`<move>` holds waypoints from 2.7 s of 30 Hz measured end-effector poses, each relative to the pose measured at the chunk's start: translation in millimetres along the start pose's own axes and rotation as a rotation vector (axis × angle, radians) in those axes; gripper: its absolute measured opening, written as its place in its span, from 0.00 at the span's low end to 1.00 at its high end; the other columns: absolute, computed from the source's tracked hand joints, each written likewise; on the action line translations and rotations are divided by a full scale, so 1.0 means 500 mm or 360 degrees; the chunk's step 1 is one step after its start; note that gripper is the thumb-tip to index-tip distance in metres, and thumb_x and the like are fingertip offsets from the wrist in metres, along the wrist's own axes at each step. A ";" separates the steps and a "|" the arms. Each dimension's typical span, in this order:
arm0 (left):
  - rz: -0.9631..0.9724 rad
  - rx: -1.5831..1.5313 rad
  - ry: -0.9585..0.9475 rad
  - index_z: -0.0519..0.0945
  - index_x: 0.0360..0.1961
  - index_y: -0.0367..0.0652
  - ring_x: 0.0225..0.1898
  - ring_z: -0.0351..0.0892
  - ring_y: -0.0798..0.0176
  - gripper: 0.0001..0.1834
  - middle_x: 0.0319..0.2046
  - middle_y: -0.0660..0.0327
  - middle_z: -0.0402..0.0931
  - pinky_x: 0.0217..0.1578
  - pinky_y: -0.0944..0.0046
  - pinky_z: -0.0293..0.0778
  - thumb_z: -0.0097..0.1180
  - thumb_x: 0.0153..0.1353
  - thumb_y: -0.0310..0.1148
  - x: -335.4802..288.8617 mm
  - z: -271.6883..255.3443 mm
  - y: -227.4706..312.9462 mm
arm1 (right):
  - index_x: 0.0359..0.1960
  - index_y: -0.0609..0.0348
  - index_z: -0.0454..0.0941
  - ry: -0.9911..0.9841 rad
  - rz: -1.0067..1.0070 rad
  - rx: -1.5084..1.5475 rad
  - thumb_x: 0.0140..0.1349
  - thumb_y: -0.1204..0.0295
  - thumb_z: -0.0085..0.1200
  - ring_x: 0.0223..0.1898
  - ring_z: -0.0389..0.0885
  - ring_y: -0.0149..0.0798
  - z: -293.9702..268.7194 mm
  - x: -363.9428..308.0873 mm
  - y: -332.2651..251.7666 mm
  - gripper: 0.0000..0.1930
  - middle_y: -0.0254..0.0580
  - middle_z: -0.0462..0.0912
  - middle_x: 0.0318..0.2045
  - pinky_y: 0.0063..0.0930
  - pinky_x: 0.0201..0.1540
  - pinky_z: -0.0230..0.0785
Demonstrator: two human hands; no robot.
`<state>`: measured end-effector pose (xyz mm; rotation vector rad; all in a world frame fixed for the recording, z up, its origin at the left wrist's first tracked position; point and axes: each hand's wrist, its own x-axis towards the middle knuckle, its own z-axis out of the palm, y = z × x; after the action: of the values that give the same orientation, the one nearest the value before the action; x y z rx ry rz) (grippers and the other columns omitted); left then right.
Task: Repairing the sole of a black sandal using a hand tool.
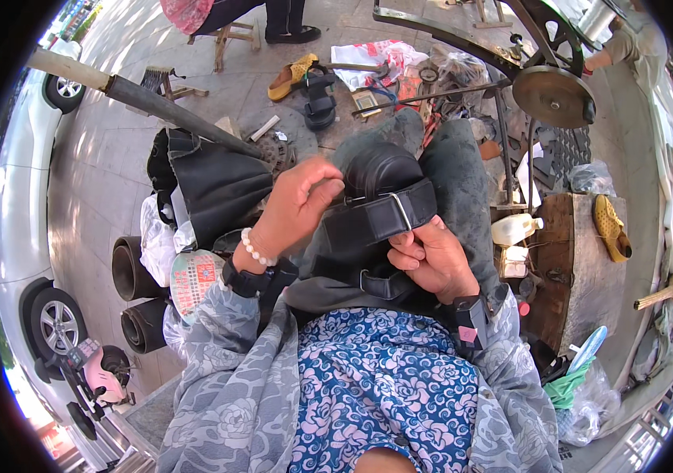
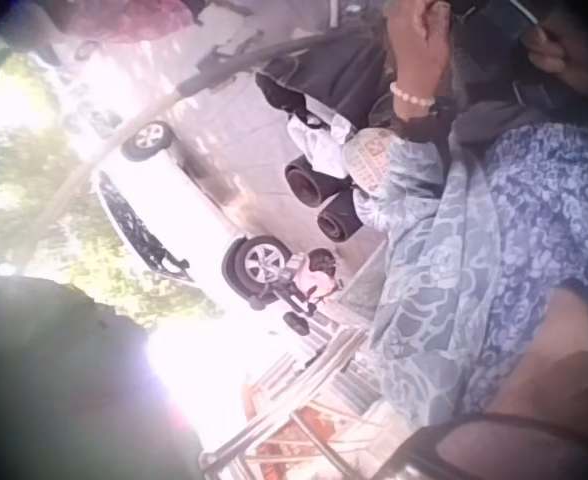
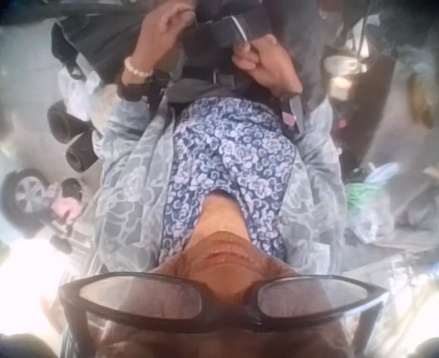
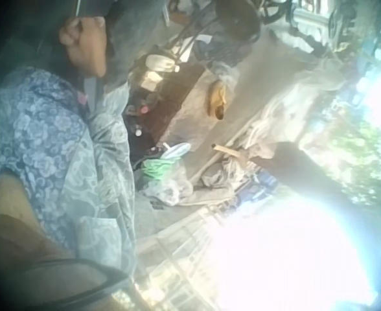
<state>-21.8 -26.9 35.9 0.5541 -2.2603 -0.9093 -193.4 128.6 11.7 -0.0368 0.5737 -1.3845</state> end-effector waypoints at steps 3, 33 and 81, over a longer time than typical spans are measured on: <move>-0.0440 -0.0378 -0.0551 0.74 0.34 0.37 0.29 0.69 0.70 0.05 0.27 0.62 0.72 0.32 0.70 0.67 0.54 0.61 0.28 0.005 -0.017 -0.003 | 0.40 0.56 0.71 -0.0016 -0.0010 0.0130 0.67 0.73 0.41 0.15 0.57 0.21 0.002 -0.007 -0.001 0.06 0.29 0.69 0.22 0.16 0.17 0.52; 0.0046 0.0183 -0.0621 0.71 0.18 0.41 0.17 0.73 0.51 0.13 0.15 0.57 0.71 0.17 0.59 0.66 0.67 0.46 0.29 0.037 -0.051 0.046 | 0.26 0.61 0.73 0.0048 0.0165 -0.0010 0.59 0.81 0.49 0.11 0.59 0.24 0.019 0.015 0.003 0.04 0.34 0.71 0.17 0.20 0.15 0.53; -0.0394 0.0054 -0.0085 0.71 0.27 0.36 0.18 0.71 0.54 0.22 0.18 0.53 0.70 0.20 0.61 0.66 0.70 0.44 0.40 0.018 0.051 -0.024 | 0.34 0.66 0.75 0.0114 -0.0048 -0.0448 0.59 0.76 0.55 0.20 0.77 0.31 -0.028 -0.006 -0.046 0.05 0.45 0.81 0.28 0.27 0.24 0.74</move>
<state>-44.0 -28.3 16.7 0.8488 -2.2926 -1.0172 -220.4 130.7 8.6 -0.2240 0.8277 -1.3299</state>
